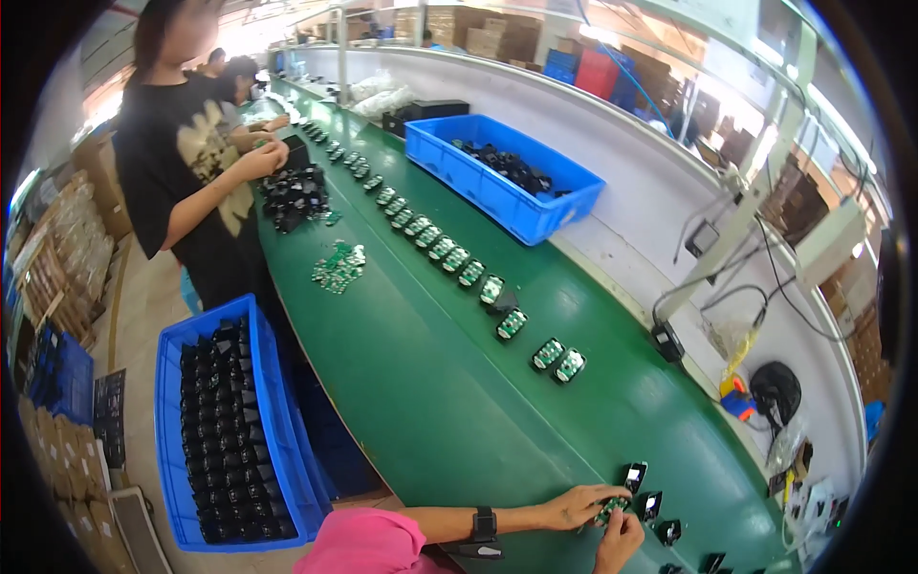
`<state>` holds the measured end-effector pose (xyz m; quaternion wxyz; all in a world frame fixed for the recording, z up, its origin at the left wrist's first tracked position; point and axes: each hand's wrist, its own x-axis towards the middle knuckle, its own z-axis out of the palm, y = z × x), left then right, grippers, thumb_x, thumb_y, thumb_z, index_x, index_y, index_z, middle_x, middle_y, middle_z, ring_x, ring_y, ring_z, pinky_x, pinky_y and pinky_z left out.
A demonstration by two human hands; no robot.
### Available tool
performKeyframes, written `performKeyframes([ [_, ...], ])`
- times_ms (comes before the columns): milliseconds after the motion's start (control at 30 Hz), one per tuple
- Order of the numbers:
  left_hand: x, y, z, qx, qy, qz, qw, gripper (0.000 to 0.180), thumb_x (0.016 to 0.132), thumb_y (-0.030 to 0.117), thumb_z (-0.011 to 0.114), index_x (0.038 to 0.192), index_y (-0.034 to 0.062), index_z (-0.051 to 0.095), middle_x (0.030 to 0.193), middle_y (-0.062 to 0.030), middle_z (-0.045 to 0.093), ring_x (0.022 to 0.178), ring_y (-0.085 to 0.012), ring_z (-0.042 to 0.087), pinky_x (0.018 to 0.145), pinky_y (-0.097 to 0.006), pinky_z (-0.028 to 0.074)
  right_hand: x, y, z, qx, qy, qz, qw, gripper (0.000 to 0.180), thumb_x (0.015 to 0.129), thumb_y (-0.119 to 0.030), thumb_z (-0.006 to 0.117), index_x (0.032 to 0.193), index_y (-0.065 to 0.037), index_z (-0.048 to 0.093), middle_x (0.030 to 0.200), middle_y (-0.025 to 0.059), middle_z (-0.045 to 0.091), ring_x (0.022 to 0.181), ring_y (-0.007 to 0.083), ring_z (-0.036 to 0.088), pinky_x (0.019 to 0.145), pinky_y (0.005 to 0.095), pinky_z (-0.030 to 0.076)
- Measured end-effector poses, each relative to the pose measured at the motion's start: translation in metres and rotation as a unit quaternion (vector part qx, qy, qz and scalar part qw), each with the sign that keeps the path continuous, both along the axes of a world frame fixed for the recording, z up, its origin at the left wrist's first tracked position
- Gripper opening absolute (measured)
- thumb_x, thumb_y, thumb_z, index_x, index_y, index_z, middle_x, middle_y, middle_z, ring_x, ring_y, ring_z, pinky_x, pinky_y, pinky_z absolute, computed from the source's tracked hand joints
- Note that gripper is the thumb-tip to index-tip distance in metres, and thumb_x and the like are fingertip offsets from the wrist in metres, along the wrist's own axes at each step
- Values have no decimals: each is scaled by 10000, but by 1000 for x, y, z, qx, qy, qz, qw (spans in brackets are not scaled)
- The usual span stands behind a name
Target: Manual assembly of electronic components into plastic housings on a factory production line.
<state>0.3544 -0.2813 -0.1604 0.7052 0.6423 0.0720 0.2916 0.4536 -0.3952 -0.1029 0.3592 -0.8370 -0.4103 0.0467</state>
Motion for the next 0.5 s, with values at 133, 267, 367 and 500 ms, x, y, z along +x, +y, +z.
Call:
performKeyframes([
  [133,-13,13,10,-152,33,-62,986,528,909,35,506,1429,115,459,1088,-78,655,859,-139,683,636,-261,553,0,12,-7,39,56,7,998,276,885,-177,661,727,45,619,590,134,562,534,159,498,518,346,404],
  [267,-15,13,11,-137,71,47,987,320,980,124,536,1292,52,544,989,-77,667,640,-111,654,494,-219,488,-10,24,-22,58,33,-19,998,338,855,-261,720,697,11,596,610,163,580,493,266,510,495,369,414],
  [367,-9,11,4,-102,63,66,991,289,989,126,533,1261,33,554,904,-73,669,588,-93,625,464,-220,470,-17,30,-18,113,91,14,989,268,920,-195,626,1121,-20,607,697,168,623,580,317,611,557,412,476],
  [500,-8,8,7,-61,77,82,992,279,991,115,530,1254,21,551,828,-65,662,565,-76,597,461,-225,468,-21,27,-15,71,103,21,992,365,947,-148,566,1294,-43,528,749,185,635,649,344,646,604,427,504],
])
